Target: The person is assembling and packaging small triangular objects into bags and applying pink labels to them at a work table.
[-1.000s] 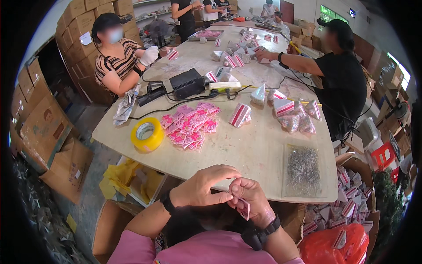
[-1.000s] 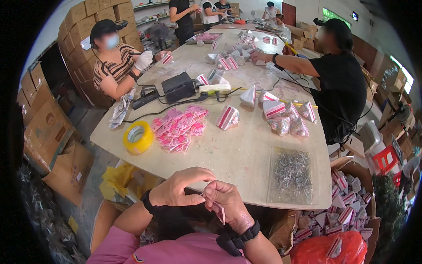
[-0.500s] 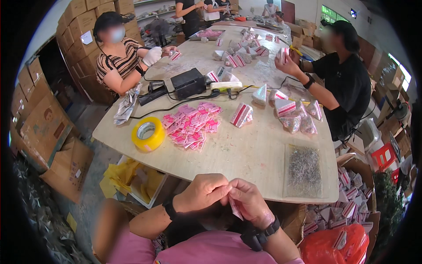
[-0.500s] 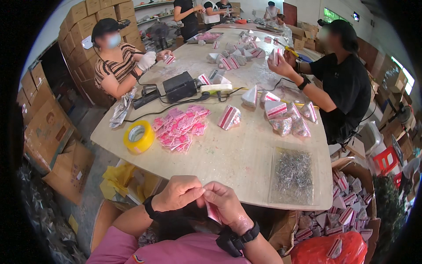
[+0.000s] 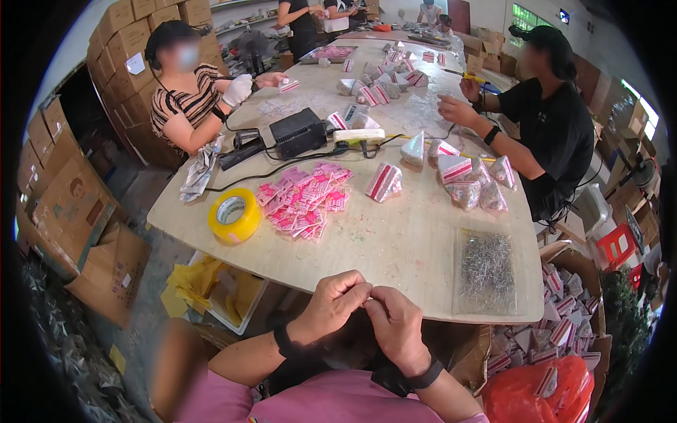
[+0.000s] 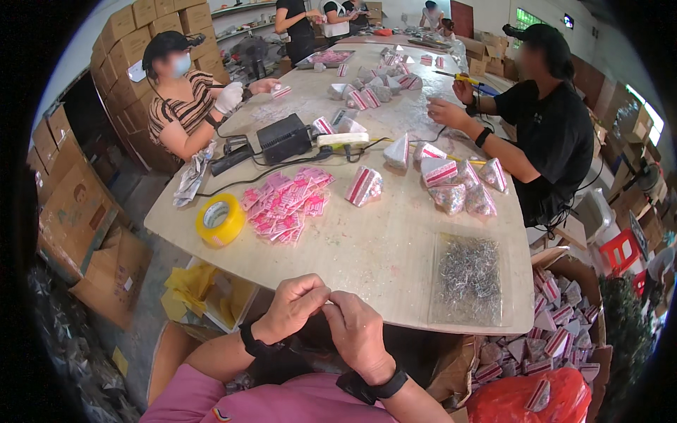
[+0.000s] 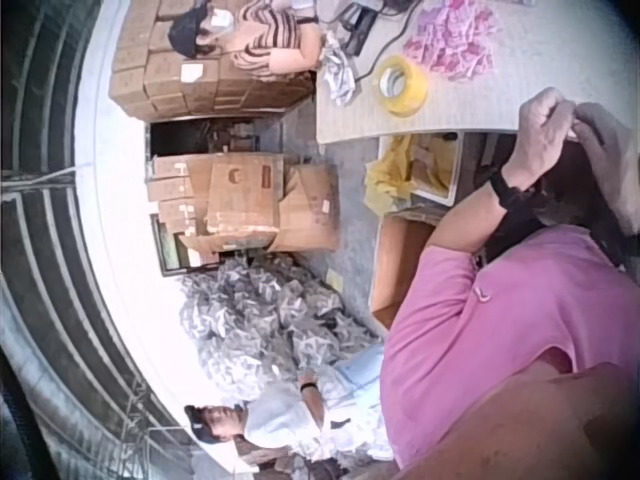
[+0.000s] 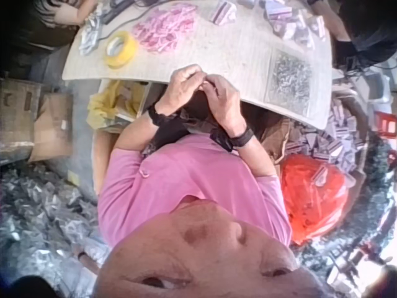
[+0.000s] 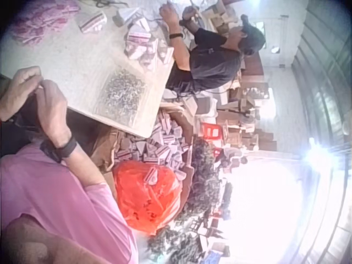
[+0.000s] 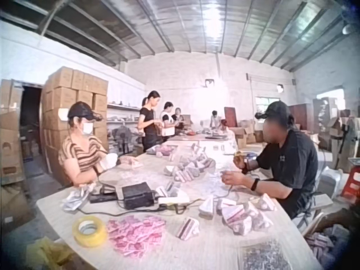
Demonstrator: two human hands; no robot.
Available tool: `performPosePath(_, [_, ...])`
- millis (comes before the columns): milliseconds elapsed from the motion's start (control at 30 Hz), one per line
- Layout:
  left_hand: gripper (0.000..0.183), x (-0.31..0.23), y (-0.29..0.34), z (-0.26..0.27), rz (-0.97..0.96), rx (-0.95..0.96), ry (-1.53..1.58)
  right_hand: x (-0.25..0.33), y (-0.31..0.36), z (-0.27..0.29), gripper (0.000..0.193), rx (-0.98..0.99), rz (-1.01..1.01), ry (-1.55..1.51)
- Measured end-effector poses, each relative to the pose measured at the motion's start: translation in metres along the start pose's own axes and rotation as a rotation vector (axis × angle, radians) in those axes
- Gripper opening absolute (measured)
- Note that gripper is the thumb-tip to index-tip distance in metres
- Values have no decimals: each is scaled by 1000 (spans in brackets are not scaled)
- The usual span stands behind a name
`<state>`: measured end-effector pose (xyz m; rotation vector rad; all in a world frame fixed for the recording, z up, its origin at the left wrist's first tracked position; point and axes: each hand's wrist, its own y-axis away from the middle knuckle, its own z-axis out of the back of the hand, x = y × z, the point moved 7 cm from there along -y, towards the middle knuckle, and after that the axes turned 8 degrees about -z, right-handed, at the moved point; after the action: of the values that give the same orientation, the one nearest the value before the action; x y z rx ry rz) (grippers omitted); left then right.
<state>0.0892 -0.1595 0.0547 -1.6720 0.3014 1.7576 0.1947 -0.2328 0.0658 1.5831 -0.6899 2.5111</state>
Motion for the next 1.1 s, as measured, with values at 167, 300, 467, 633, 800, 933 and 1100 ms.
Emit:
performPosePath(167, [20,9,-1,-2,58,60,48,-8,-1,2,8,-8,31,1])
performPosePath(300, [21,14,-27,6,65,99,16,-44,-4,6,10,18,-398,-306])
performPosePath(467, [24,31,-105,25,-85,42,-351,-102,-6,12,10,-9,-702,-849])
performPosePath(633, [54,70,-191,20,-97,21,-754,-119,-5,17,10,35,-674,-1011])
performPosePath(800, [86,105,-229,12,42,-58,-1062,-127,-4,20,11,83,-633,-1073])
performPosePath(933, [72,115,-233,13,77,-70,-979,-128,-5,19,12,73,-634,-1085])
performPosePath(1100, [58,77,-194,15,-16,-208,-472,-130,-5,17,11,140,-619,-1114])
